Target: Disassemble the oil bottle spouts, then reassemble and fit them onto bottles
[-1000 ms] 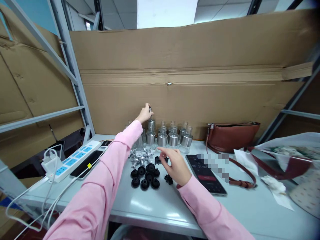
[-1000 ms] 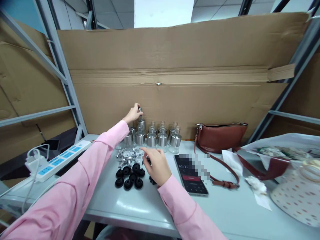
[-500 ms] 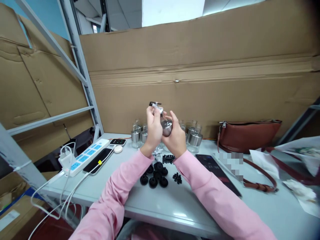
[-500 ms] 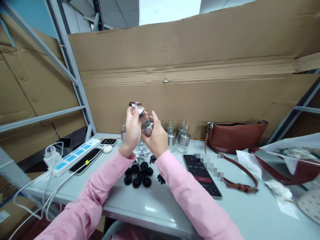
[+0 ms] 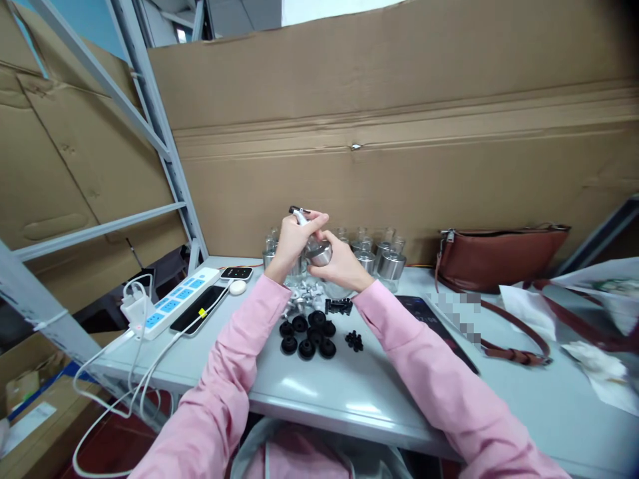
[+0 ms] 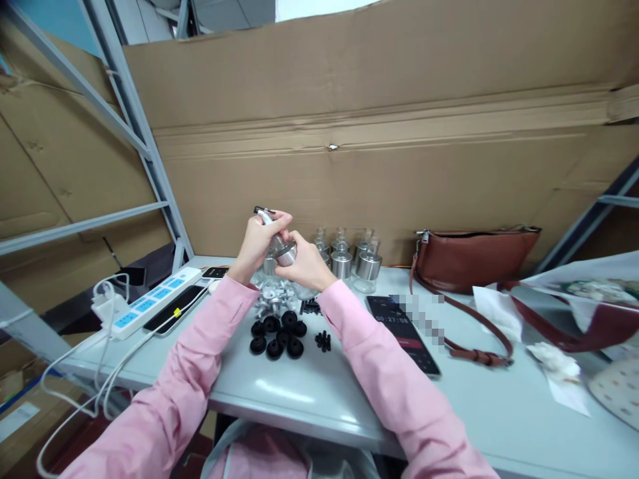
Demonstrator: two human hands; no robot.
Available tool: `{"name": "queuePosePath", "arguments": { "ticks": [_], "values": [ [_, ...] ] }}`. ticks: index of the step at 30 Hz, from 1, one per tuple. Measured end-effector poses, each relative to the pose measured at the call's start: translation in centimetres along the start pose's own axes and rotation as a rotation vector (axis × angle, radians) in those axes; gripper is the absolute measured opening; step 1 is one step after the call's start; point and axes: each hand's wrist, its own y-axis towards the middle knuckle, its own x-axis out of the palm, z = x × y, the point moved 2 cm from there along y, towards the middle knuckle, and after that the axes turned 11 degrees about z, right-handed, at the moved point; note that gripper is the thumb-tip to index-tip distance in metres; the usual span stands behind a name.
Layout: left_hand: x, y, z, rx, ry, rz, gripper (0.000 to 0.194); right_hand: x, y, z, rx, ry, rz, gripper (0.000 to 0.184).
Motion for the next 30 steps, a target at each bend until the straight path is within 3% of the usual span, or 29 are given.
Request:
{"name": "queuePosePath", "arguments": {
  "ticks": [4,6,8,11,16,20,25,28,30],
  "values": [
    [-0.4,-0.3,0.1,-0.163,-0.002,-0.286,0.030,-0.1,-0.9,1.1,0.393,0.728,-0.572,0.045],
    [-0.3,-0.7,0.0,-0.212,-0.069,-0.387,0.034,-0.1,-1.3,1.7,0.508,0.992,-0.770,0.050],
    [-0.3,-0.9,-0.1,-0.214,-0.182,-0.411,0.036,-0.1,-1.4,2.0,0.523,1.127,-0.877,0.055],
    [-0.5,-1.0,-0.2,-0.180,-0.333,-0.318,0.033,0.0,-1.2,1.6,0.480,1.168,-0.925,0.057],
    [-0.7,-0.1,0.2,-0.062,-0.431,-0.118,0.024,-0.6,-0.3,-0.7,0.439,1.006,-0.666,0.043],
    [-0.5,0.6,0.8,0.059,-0.353,0.050,0.024,-1.7,0.9,-2.2,0.226,0.576,-0.428,0.038],
    [-0.8,-0.2,2.3,0.461,-0.004,0.224,0.022,-1.7,1.6,-2.8,-0.179,0.038,-0.118,0.046],
    [-1.7,-0.8,3.3,0.750,0.284,0.292,0.015,-1.0,1.5,-2.4,-0.306,-0.141,0.004,0.047],
    [-2.3,-0.7,3.7,0.839,0.389,0.293,0.014,-1.0,1.6,-1.8,-0.326,-0.206,0.093,0.046]
  ]
}}
